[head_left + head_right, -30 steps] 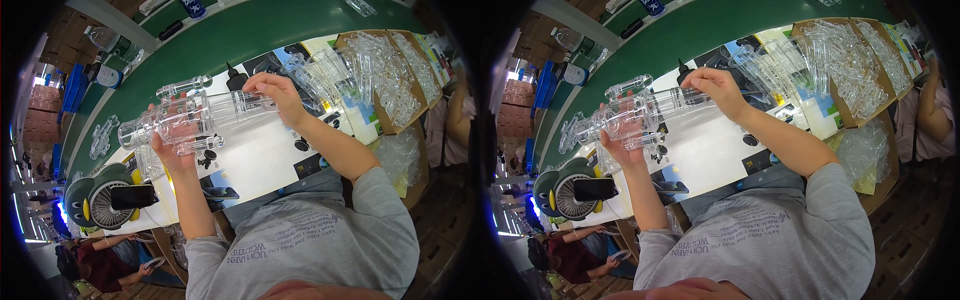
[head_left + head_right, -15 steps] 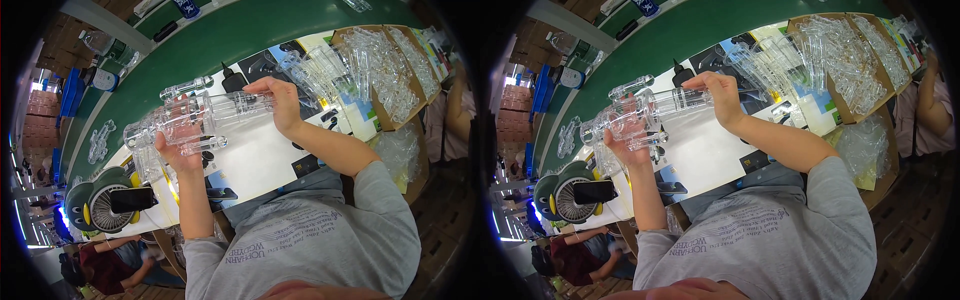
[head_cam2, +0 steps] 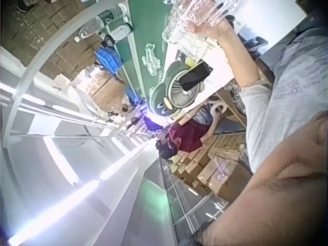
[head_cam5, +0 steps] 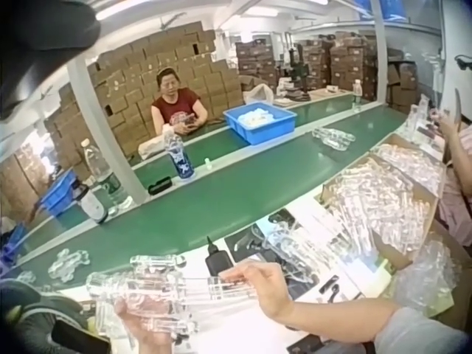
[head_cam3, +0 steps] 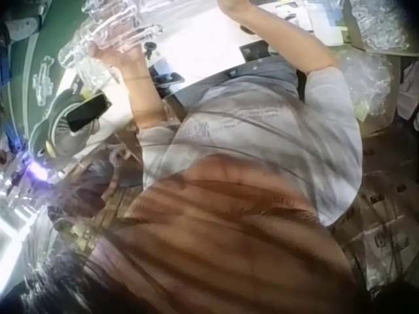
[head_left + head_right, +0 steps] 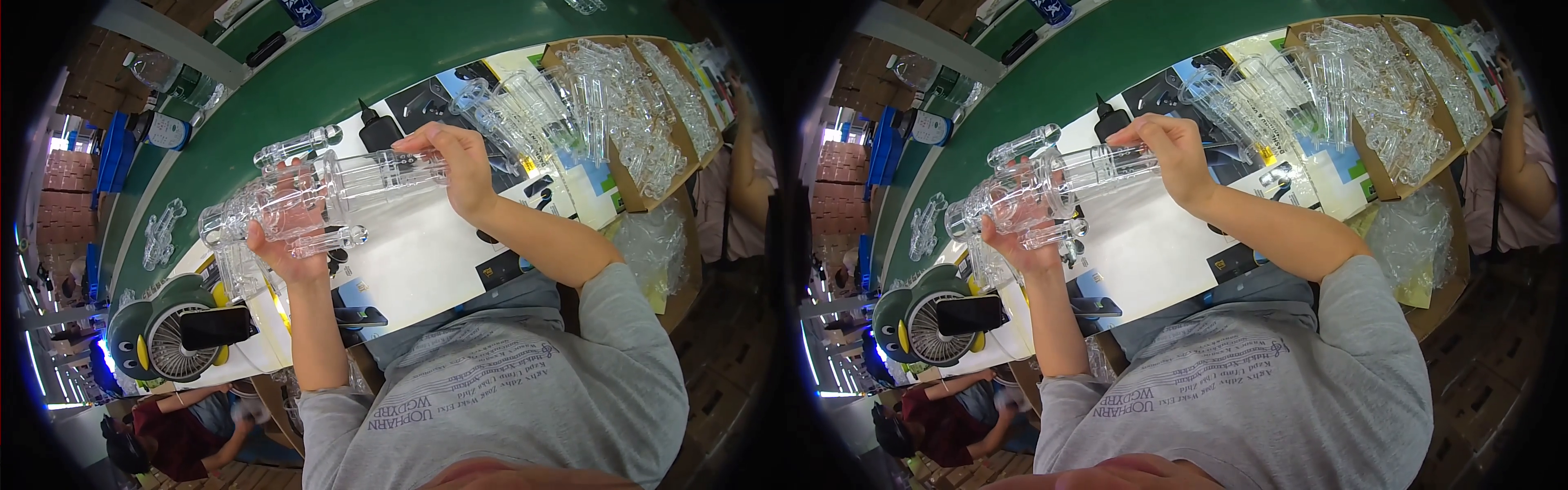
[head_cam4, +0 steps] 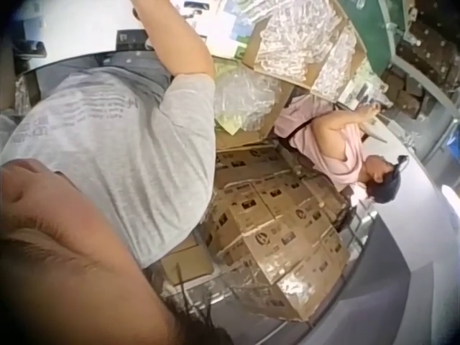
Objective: Assembling clear plastic frames and components at a workstation, including applying liquid from a squeeze bottle to smaller parts.
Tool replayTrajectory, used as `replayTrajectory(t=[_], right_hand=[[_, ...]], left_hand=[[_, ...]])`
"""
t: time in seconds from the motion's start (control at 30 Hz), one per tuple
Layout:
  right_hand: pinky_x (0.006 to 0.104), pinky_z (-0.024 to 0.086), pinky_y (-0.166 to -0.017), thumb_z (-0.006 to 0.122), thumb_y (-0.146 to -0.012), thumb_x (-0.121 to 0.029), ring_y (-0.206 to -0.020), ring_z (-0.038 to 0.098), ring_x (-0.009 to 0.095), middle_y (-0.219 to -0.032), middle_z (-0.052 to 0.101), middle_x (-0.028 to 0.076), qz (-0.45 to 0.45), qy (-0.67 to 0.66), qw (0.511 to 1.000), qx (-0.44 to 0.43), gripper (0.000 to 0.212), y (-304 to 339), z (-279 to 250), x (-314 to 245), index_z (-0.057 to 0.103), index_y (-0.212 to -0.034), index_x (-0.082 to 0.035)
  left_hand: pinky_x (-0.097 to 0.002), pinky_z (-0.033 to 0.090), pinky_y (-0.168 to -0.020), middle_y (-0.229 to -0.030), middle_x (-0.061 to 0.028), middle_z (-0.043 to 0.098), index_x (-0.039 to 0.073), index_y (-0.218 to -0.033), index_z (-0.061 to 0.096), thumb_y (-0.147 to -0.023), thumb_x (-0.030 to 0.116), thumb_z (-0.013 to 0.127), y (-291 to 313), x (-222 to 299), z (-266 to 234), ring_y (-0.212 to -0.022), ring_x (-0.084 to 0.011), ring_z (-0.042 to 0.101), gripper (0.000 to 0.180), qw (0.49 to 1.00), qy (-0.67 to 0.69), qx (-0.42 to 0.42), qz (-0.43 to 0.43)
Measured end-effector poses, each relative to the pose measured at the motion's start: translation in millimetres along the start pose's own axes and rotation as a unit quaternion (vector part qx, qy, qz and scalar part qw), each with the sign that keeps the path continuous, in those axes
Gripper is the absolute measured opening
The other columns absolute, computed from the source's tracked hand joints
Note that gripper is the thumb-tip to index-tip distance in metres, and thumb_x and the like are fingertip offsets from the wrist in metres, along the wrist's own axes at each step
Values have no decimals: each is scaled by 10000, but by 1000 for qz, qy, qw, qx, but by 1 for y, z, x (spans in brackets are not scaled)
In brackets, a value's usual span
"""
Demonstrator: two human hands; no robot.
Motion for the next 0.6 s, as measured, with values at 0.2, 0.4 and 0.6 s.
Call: replayTrajectory(t=[0.2,0.4,0.6], right_hand=[[240,414,-725,408,-883,-187,-796,574,129,-848,638,103,0,-17,1000,-23,332,-3,1,5,641,-806,36],[245,422,-749,393,-890,-194,-804,577,138,-868,634,114,10,-18,999,-24,345,-2,3,4,638,-818,37],[249,423,-804,352,-907,-208,-839,576,142,-898,623,125,1,-14,999,-31,364,-1,9,2,616,-865,39]], left_hand=[[-583,203,-1019,-1340,-164,315,134,-1316,321,-747,501,551,0,4,-1,-1274,-341,245,716,999,24,-32,12],[-586,193,-1020,-1334,-157,329,143,-1296,362,-759,478,543,-2,2,0,-1273,-342,247,658,997,52,-58,3],[-567,207,-1025,-1337,-153,332,146,-1303,350,-773,461,512,-1,-1,0,-1273,-333,254,638,999,28,-20,-9]])
Point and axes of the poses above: each hand's wrist, its own y-axis away from the middle knuckle, its own z-axis out of the palm, x = y × z, the point moved 9 cm from there along -y, towards the middle knuckle
